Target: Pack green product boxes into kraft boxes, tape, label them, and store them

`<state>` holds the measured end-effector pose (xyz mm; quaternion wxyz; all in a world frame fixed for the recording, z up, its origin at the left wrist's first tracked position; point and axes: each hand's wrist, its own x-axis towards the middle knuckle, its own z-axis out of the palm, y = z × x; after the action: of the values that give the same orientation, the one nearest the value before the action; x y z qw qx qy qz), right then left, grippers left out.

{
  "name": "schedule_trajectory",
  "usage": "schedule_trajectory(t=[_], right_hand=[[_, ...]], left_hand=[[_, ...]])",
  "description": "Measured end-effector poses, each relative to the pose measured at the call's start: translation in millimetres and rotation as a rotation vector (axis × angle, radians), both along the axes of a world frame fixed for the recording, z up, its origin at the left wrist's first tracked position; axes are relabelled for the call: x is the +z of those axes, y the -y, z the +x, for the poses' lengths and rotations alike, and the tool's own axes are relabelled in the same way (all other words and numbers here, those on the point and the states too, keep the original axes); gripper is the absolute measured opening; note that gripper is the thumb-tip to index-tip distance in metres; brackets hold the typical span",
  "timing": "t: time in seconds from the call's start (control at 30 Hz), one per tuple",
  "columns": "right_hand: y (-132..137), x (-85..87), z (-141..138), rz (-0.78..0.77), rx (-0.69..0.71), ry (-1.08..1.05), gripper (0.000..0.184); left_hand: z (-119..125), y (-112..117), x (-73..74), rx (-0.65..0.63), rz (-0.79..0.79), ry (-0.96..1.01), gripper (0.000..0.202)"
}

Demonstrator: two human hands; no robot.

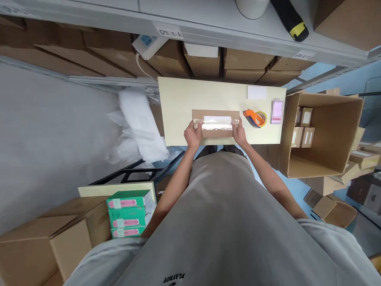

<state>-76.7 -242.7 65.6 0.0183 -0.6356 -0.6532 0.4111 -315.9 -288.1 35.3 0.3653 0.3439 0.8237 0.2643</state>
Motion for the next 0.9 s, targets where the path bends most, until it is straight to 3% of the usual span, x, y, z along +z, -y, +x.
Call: schedule_trajectory(t=[0.1,0.27,0.4,0.5,0.67,0.77,0.9], right_hand=[[2,1.3,8,0.025,-0.057,-0.036,0.081],[21,4.9,17,0.228,-0.206,0.046,0.075],[33,12.5,10,0.270,-0.294,0.048,0.056],[23,20.2,1,0.299,-0.295,0.053,0.042],[-5,28.0,-9,0.420,-0.288,0.045,0.034],[-5,18.1,-11,0.417,-0.318,0.001,0.032],[20,-12.2,-12,0.331,-0.316,0.000,0.030]], left_hand=[[-15,2,-5.3,-0.023,0.050,0.133,0.035],[-36,6,-5.5,0.097,0.123,0.295,0.056],[-37,9,3.6,0.066,0.115,0.289,0.039],[-36,4,14.0,0.011,0.142,0.236,0.036],[-50,-17,30.0,-0.017,0.330,0.146,0.036],[-56,-24,26.0,0.017,0.365,0.156,0.033],[-58,-9,0.7,0.104,0.250,0.197,0.025]])
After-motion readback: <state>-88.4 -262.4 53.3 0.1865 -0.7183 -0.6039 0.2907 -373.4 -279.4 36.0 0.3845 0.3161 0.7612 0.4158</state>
